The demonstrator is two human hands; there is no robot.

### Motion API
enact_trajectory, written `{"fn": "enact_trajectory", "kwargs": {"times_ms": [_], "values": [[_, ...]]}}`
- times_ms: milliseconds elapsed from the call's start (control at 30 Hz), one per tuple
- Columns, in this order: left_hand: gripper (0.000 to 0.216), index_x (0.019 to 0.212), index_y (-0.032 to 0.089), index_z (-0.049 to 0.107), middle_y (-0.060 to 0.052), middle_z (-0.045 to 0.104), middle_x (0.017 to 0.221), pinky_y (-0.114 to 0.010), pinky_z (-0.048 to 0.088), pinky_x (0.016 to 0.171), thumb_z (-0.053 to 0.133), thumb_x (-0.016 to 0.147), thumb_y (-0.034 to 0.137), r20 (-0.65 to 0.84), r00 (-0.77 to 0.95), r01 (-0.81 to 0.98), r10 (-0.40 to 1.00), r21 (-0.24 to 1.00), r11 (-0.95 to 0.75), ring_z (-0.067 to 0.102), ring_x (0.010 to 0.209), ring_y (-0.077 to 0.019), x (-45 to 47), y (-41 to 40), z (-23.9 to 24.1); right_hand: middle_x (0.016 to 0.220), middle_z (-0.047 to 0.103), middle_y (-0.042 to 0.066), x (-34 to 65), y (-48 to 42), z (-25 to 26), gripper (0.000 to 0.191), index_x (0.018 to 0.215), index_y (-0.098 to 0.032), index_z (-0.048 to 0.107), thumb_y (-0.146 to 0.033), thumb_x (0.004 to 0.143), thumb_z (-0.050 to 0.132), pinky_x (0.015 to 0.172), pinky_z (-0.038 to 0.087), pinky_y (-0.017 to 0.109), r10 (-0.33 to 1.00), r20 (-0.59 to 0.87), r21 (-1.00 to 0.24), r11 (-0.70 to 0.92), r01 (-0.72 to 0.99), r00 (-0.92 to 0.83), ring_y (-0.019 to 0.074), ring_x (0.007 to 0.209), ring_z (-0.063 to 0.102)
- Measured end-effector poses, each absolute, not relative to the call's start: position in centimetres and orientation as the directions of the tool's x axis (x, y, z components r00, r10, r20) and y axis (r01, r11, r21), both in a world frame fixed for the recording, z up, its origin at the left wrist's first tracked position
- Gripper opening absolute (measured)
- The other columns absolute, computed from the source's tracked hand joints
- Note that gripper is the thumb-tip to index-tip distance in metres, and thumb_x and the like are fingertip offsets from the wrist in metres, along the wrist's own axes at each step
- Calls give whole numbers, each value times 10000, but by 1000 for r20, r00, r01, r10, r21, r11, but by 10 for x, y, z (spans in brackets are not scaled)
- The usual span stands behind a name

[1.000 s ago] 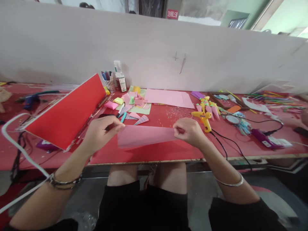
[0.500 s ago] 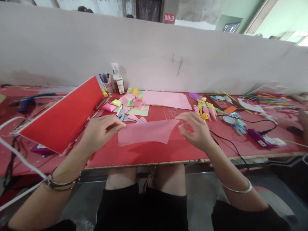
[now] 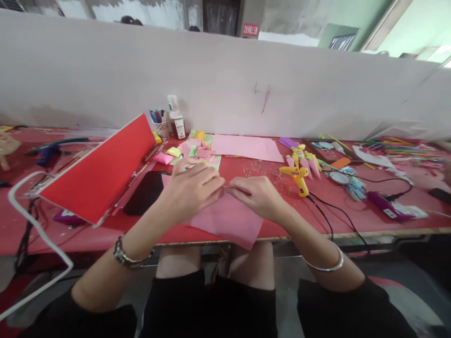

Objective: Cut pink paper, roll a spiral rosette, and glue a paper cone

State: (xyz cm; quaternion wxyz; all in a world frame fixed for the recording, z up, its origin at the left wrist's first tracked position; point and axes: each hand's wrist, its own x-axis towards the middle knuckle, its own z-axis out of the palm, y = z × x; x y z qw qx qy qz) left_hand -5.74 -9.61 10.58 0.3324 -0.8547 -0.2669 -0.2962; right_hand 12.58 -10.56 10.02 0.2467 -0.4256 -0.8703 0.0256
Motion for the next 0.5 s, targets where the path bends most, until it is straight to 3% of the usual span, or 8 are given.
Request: {"fn": "enact_trajectory", "kwargs": {"times_ms": [300,500], "values": [[213,537,180,462,81,500,438,-245,355,604,422,730,99,699,708,588,94,-511,-627,442,430,-70,-52,-85,100,518,447,-40,127,-109,105,251,624,-153,513,-276,819,413,478,263,171,759,406,-382,647,660,-508,50,450,357],[231,542,200,496,81,474,396,-230,353,548,419,730,90,632,766,545,117,-543,-638,385,401,-80,-89,-82,94,533,487,-35,150,-119,108,229,625,-146,515,-264,809,448,488,289,160,790,363,-452,613,648,-494,48,480,405]]}}
